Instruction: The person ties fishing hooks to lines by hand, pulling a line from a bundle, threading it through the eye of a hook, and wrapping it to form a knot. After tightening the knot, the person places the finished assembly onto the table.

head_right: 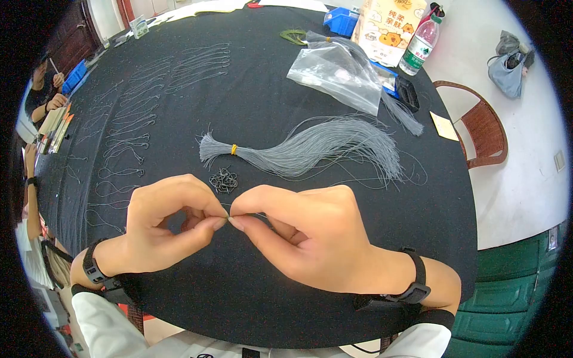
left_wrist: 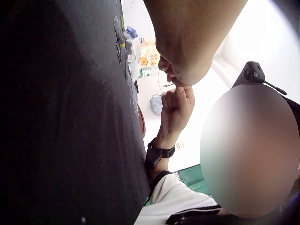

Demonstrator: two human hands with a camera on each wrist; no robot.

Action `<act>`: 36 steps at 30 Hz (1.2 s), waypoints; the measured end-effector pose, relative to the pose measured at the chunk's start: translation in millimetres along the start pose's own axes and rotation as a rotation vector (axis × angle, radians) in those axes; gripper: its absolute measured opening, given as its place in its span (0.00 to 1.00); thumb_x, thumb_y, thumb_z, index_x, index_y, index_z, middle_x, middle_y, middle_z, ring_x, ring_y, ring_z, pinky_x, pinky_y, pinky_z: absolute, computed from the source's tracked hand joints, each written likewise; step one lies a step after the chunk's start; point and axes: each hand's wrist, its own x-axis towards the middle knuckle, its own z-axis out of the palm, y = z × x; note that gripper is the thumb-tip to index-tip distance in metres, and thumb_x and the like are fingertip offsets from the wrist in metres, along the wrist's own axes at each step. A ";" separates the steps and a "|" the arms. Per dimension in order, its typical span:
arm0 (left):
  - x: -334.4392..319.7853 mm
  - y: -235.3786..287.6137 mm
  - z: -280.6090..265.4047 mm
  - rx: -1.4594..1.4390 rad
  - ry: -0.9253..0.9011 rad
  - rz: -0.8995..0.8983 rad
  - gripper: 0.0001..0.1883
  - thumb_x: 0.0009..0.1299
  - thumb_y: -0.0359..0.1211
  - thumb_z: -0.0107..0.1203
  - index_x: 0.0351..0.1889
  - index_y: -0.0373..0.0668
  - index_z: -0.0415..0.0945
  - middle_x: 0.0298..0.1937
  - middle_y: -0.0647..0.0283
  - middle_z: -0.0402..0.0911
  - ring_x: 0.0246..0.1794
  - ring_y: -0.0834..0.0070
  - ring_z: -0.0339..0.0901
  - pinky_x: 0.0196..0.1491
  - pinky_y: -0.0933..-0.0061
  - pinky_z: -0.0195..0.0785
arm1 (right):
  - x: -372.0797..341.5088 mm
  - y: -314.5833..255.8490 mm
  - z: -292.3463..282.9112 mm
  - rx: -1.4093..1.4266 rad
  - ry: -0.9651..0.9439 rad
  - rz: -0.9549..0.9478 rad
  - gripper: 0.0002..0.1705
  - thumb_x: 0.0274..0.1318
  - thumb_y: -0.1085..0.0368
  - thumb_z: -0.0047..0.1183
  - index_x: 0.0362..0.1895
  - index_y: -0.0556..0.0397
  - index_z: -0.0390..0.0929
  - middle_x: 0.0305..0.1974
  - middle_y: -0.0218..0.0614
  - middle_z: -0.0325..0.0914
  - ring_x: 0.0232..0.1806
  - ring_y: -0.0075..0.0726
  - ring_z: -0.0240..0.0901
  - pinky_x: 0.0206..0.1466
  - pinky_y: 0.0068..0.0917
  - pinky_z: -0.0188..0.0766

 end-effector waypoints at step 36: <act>0.4 3.8 1.1 0.044 0.000 0.065 0.08 0.55 0.20 0.60 0.33 0.36 0.78 0.30 0.62 0.78 0.20 0.84 0.71 0.21 0.84 0.62 | 0.5 12.0 4.8 0.084 0.009 -0.024 0.07 0.50 0.73 0.61 0.35 0.51 0.79 0.09 0.25 0.50 0.09 0.16 0.47 0.16 0.21 0.44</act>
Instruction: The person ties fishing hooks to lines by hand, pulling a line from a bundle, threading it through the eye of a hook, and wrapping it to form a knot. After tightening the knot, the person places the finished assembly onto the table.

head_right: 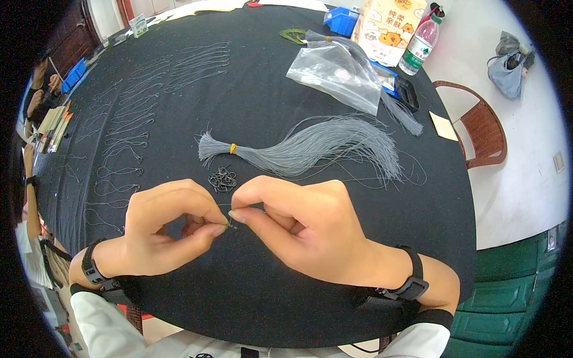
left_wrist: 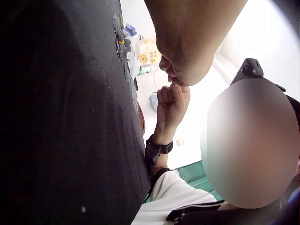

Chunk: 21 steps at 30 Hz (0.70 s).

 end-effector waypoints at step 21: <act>-1.7 -0.9 -2.9 -0.109 -0.002 0.022 0.08 0.56 0.16 0.57 0.33 0.33 0.77 0.33 0.58 0.78 0.25 0.82 0.73 0.26 0.84 0.64 | 0.1 3.5 4.6 0.577 -0.177 0.349 0.06 0.60 0.69 0.54 0.40 0.57 0.77 0.15 0.17 0.60 0.17 0.08 0.47 0.20 0.17 0.40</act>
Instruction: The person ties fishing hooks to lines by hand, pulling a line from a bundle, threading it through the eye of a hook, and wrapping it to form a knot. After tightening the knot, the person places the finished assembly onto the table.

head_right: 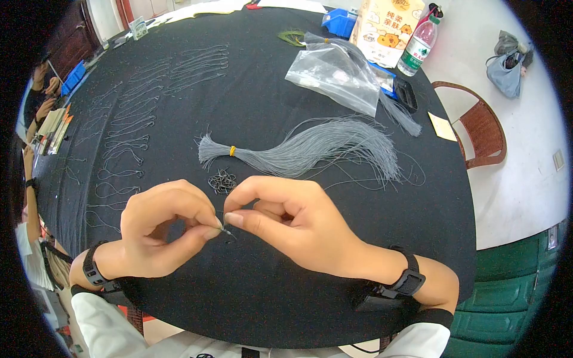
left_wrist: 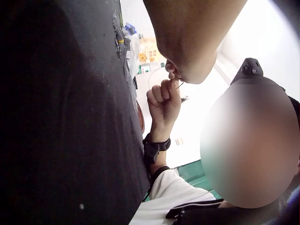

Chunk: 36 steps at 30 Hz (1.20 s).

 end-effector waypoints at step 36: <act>-3.1 -8.9 10.4 0.438 0.200 0.248 0.10 0.56 0.16 0.57 0.36 0.32 0.76 0.34 0.58 0.78 0.23 0.81 0.73 0.22 0.83 0.65 | -11.2 -19.3 14.7 -0.900 0.226 -0.539 0.14 0.41 0.76 0.61 0.38 0.55 0.82 0.15 0.36 0.72 0.13 0.32 0.68 0.17 0.25 0.62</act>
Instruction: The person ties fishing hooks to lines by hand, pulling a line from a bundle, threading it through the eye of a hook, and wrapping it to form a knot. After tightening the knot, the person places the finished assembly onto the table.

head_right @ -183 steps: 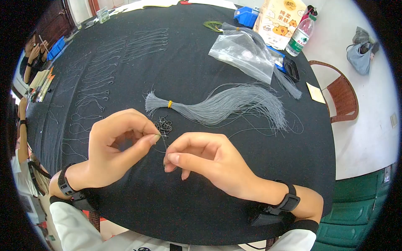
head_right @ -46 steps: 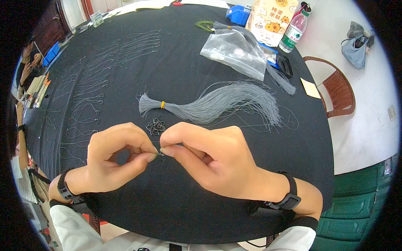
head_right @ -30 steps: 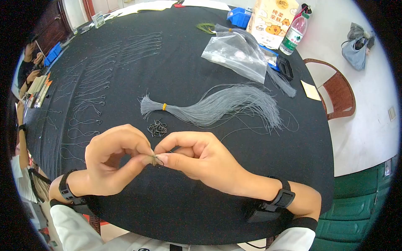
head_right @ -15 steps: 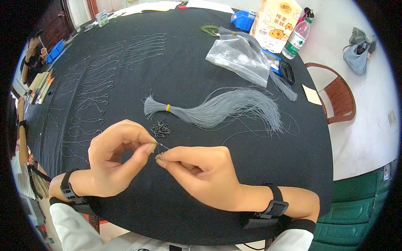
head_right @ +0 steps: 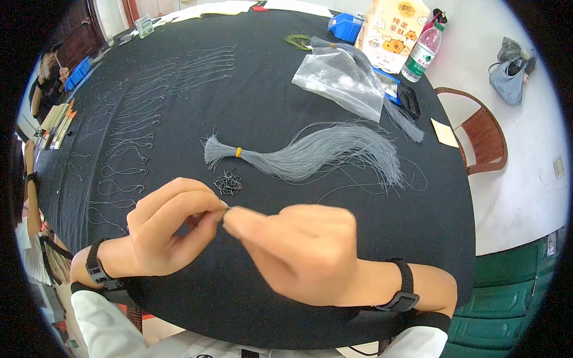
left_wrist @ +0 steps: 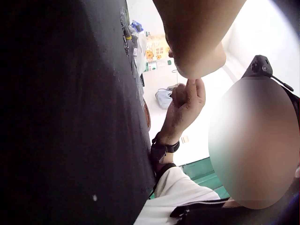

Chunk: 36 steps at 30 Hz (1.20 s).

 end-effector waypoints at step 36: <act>2.7 4.5 -8.7 -0.621 -0.164 -0.568 0.04 0.66 0.24 0.56 0.37 0.32 0.77 0.36 0.60 0.78 0.28 0.84 0.76 0.22 0.87 0.67 | 11.0 21.7 1.8 1.020 -0.377 0.925 0.10 0.59 0.70 0.54 0.43 0.62 0.81 0.37 0.36 0.82 0.38 0.18 0.75 0.41 0.14 0.69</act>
